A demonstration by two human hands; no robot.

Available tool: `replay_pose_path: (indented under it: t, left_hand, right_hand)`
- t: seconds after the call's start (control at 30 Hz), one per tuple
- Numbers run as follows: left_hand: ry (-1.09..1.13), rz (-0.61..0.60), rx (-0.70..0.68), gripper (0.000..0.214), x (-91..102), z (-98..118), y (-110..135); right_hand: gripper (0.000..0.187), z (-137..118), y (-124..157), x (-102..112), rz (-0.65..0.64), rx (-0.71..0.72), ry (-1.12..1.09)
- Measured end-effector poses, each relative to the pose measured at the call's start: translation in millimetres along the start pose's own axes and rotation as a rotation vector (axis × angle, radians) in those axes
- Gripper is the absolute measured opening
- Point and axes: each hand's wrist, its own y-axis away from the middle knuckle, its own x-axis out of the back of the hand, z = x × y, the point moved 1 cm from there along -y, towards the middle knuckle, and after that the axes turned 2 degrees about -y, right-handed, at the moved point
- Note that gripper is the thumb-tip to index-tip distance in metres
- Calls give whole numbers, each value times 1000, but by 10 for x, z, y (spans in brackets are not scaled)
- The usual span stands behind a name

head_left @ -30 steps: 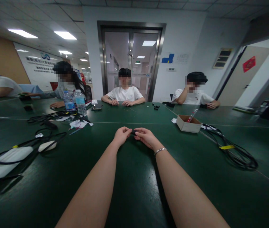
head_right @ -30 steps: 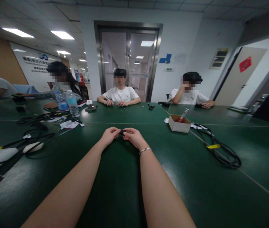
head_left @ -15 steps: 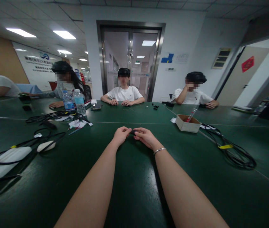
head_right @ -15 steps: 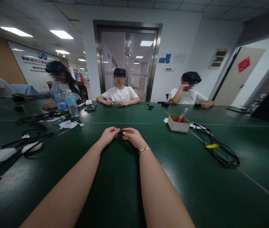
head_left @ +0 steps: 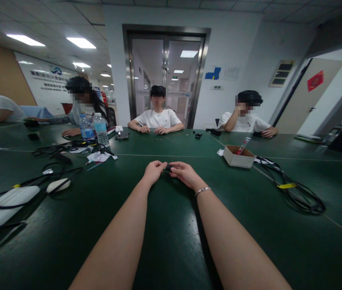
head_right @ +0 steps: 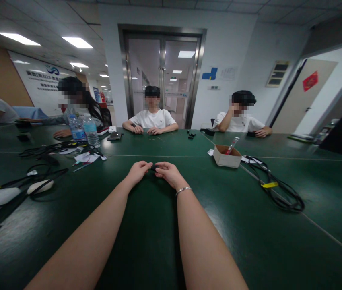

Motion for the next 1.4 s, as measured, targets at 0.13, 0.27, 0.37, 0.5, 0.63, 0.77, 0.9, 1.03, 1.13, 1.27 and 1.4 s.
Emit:
replay_pose_path:
  t: [0.13, 0.27, 0.37, 0.5, 0.63, 0.77, 0.9, 1.03, 1.13, 1.27, 1.4]
  left_hand:
    - [-49, 11, 2, 32, 7, 22, 14]
    - [-62, 9, 4, 32, 8, 22, 21]
    - [-36, 5, 14, 32, 1, -2, 18]
    - [66, -7, -13, 30, -15, -18, 14]
    - [164, -28, -10, 24, -31, 9, 20]
    - [217, -26, 30, 16, -47, 52, 32]
    - [193, 17, 97, 18, -53, 80, 49]
    - [179, 18, 116, 17, -47, 77, 50]
    - [145, 2, 104, 19, -44, 71, 47]
    - [100, -5, 105, 20, -53, 81, 62]
    - [118, -25, 110, 21, -64, 87, 76]
  right_hand:
    - [22, -14, 16, -21, 7, -1, 8]
    - [22, -30, 28, -39, 14, -5, -6]
    - [22, -36, 30, -46, 12, -7, -16]
    - [21, -36, 27, -44, 15, -8, -32]
    - [20, -33, 23, -41, 41, -20, -44]
    - [18, -42, 26, -53, 67, -28, -47]
    - [16, -55, 36, -71, 73, -30, -60]
    - [16, -61, 43, -77, 77, -35, -61]
    - [16, -63, 43, -78, 85, -34, -65]
    - [16, -67, 42, -81, 78, -35, -70]
    - [16, -73, 45, -77, 83, -40, -64]
